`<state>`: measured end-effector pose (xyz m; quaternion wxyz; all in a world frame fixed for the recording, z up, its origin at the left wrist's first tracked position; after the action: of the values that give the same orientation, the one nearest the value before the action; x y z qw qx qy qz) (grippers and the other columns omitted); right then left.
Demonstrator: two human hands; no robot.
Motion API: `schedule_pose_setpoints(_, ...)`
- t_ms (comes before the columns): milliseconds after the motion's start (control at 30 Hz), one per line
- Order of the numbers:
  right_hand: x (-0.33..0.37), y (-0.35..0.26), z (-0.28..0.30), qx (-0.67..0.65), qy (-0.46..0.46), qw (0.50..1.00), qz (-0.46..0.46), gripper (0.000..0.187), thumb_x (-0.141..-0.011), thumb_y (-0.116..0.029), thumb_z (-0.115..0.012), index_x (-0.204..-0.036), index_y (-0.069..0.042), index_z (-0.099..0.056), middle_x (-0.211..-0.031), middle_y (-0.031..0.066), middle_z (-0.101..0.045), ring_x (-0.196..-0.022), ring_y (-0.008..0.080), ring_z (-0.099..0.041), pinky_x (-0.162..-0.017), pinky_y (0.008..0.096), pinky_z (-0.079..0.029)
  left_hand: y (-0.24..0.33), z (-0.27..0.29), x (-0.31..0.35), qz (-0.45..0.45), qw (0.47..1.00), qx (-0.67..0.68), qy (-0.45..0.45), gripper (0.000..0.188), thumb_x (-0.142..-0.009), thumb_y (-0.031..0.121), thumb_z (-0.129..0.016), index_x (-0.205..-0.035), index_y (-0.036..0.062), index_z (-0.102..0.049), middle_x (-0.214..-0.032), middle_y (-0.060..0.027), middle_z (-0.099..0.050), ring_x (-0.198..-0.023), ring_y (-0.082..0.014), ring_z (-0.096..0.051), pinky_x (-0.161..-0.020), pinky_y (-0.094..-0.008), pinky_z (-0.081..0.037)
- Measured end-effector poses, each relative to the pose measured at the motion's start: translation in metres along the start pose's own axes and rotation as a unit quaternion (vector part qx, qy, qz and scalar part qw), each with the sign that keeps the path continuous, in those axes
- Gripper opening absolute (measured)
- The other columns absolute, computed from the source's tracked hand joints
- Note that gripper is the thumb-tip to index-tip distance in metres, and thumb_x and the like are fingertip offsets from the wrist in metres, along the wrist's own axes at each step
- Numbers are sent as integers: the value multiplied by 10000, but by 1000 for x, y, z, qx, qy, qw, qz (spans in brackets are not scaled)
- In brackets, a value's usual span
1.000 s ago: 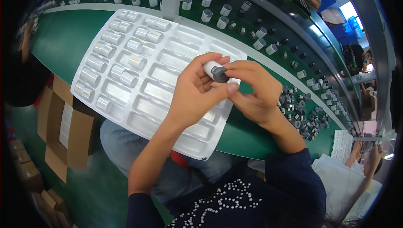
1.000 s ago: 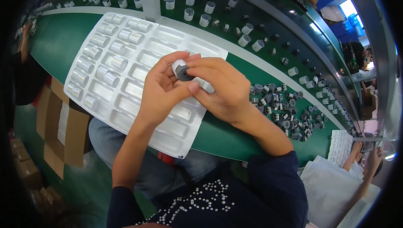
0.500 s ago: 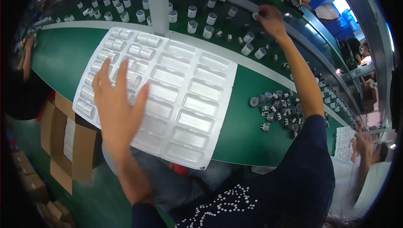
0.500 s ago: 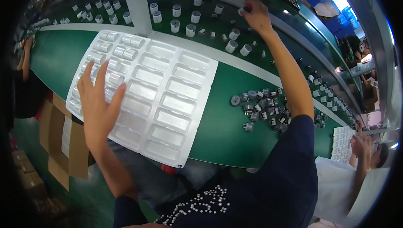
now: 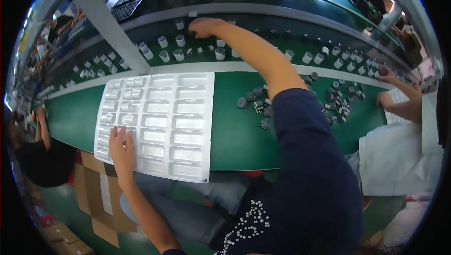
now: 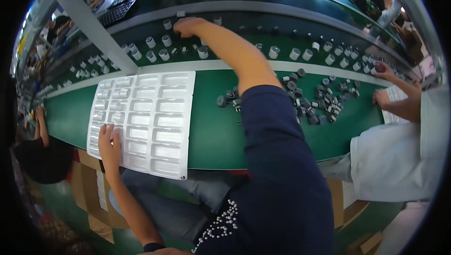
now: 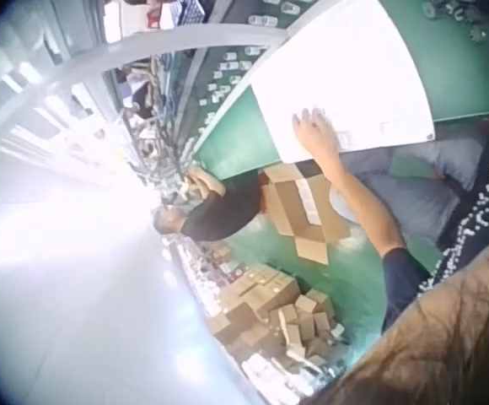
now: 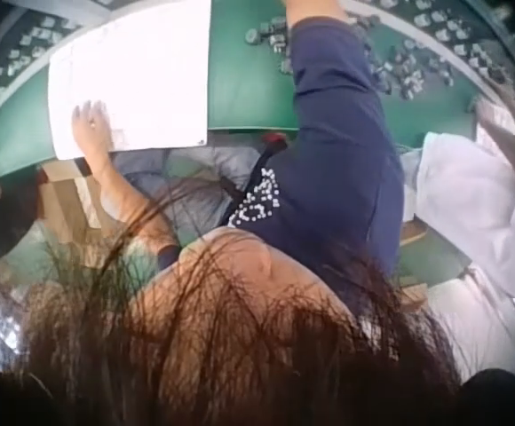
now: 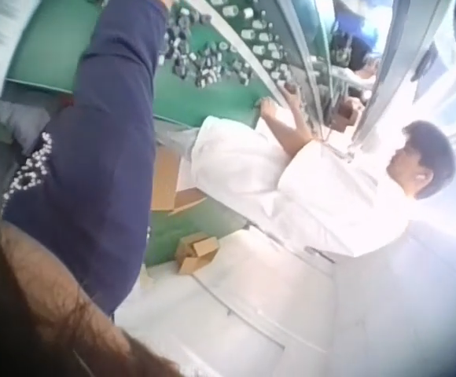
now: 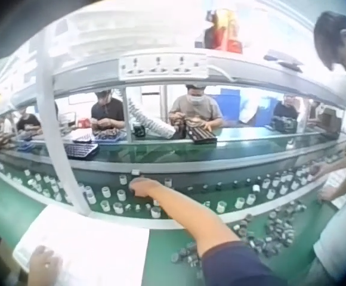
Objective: The person packs small electronic motor components by hand into white plastic sorting trays on a production line.
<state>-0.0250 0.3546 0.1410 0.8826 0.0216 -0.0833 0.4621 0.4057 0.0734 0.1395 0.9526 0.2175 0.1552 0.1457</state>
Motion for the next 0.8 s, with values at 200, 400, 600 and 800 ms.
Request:
schedule_pose_setpoints(200,37,-5,7,-79,258,961,-63,432,-873,-186,-693,-1250,-14,-572,-1143,213,-652,-1133,325,-616,-980,424,-492,18,2,11,-141,983,-74,97,267,-965,144,-604,-1198,52,-695,-1453,-202,-461,-1292,-370,-456,-1068,-440,-378)
schedule_pose_setpoints(400,104,-118,17,-762,292,576,-56,372,-902,-123,-720,-1208,33,-579,-994,76,-685,-933,128,-648,-840,244,-528,26,32,15,39,948,239,207,320,-1003,198,-561,-1264,18,-602,-1328,-164,-583,-1243,-309,-502,-1004,-415,-412)
schedule_pose_setpoints(600,214,-220,5,-903,102,417,9,256,-999,-145,-603,-1185,30,-621,-1007,46,-637,-874,113,-608,-807,227,-537,69,19,28,102,601,793,-24,448,-976,43,-450,-1409,-69,-428,-1306,-241,-551,-1019,-236,-609,-918,-314,-521)
schedule_pose_setpoints(800,264,-285,-13,-869,44,488,-74,323,-1008,-135,-580,-1287,28,-583,-1111,63,-606,-960,139,-625,-834,266,-543,127,-3,60,153,509,837,-128,424,-974,26,-483,-1369,-118,-432,-1319,-270,-525,-1207,-308,-571,-1014,-367,-510)
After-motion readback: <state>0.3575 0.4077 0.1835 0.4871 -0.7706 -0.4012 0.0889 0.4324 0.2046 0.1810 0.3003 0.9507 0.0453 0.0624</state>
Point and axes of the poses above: each hand's wrist, its own x-axis away from the middle knuckle, its own z-axis out of the back of the hand, y = z × x, the point moved 3 cm from there along -x, towards the middle knuckle
